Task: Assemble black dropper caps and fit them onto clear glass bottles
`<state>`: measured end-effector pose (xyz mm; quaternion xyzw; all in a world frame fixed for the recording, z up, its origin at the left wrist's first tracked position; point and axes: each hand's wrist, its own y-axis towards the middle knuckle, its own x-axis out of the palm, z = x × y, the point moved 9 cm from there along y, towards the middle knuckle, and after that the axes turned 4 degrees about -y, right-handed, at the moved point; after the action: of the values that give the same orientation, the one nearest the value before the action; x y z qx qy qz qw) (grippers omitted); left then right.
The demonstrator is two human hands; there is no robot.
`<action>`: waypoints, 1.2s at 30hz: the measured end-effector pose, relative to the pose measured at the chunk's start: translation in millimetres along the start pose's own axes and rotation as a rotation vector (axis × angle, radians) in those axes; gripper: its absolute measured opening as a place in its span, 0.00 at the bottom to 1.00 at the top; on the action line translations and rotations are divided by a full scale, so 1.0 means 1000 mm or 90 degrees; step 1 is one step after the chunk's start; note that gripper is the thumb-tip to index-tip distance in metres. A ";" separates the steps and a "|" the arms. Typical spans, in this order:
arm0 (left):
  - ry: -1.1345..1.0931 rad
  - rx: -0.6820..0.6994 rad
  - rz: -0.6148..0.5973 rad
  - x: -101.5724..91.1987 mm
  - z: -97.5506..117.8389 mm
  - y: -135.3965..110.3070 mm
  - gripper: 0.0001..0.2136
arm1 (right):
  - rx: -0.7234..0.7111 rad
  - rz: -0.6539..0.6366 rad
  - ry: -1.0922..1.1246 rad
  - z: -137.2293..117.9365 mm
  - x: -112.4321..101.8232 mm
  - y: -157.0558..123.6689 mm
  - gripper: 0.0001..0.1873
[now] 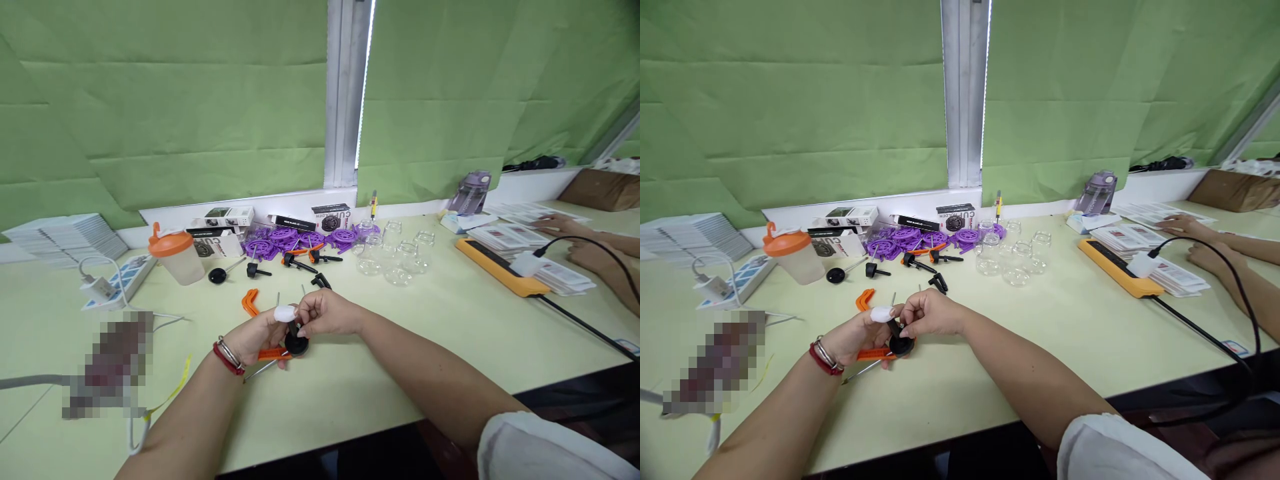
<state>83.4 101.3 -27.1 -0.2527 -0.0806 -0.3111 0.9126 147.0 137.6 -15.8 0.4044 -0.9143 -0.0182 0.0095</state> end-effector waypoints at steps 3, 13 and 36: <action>0.004 0.006 -0.006 0.002 0.001 -0.001 0.24 | -0.007 -0.006 -0.002 -0.001 0.001 0.000 0.19; -0.003 0.000 -0.003 -0.001 0.000 0.001 0.23 | 0.004 -0.008 -0.004 0.000 0.001 0.000 0.19; 0.003 0.021 -0.023 0.002 0.001 0.000 0.25 | 0.001 -0.013 -0.068 0.004 0.000 0.001 0.20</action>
<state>84.8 100.8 -25.8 -0.2357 -0.0880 -0.3266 0.9111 146.2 138.1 -19.4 0.4119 -0.9095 -0.0391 -0.0397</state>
